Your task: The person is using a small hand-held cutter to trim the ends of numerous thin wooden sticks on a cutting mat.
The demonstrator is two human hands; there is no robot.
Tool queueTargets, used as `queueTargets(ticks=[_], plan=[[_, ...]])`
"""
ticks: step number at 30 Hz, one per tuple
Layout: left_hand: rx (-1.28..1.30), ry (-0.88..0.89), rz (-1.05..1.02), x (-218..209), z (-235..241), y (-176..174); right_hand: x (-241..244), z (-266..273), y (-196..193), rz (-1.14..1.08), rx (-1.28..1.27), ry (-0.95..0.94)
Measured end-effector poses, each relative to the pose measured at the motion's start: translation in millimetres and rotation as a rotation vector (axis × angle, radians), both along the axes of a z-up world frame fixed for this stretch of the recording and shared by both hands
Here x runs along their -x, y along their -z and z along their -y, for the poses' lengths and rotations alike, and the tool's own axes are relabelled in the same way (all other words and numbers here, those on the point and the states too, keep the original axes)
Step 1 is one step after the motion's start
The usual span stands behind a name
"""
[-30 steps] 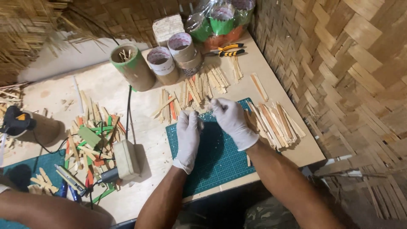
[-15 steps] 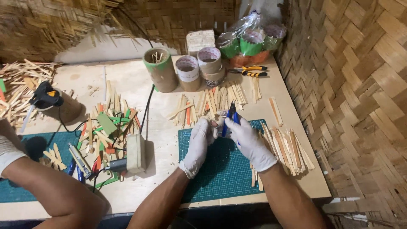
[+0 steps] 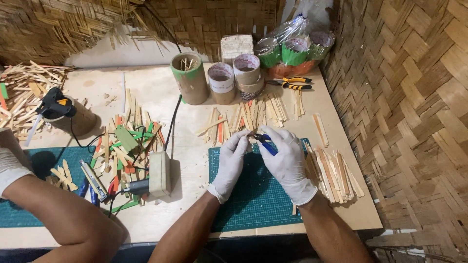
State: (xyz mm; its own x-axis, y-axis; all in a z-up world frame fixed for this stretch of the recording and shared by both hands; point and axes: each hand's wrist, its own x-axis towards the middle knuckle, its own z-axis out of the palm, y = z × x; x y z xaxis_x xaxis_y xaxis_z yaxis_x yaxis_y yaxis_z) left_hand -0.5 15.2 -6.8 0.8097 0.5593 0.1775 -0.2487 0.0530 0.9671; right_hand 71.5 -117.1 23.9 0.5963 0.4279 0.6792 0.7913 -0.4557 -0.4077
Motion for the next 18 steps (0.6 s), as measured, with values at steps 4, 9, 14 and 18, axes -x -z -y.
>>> queueTargets(ticks=[4,9,14,18], plan=[[-0.023,-0.037,0.0,-3,-1,12,-2,1,5,0.004,0.101,0.055],[-0.072,-0.075,0.009,-1,1,9,-2,1,10,-0.01,0.199,0.119],[-0.119,-0.087,0.003,-1,0,17,-4,3,9,0.014,0.246,0.147],[-0.064,-0.076,-0.027,4,4,3,-2,4,5,0.016,0.269,0.14]])
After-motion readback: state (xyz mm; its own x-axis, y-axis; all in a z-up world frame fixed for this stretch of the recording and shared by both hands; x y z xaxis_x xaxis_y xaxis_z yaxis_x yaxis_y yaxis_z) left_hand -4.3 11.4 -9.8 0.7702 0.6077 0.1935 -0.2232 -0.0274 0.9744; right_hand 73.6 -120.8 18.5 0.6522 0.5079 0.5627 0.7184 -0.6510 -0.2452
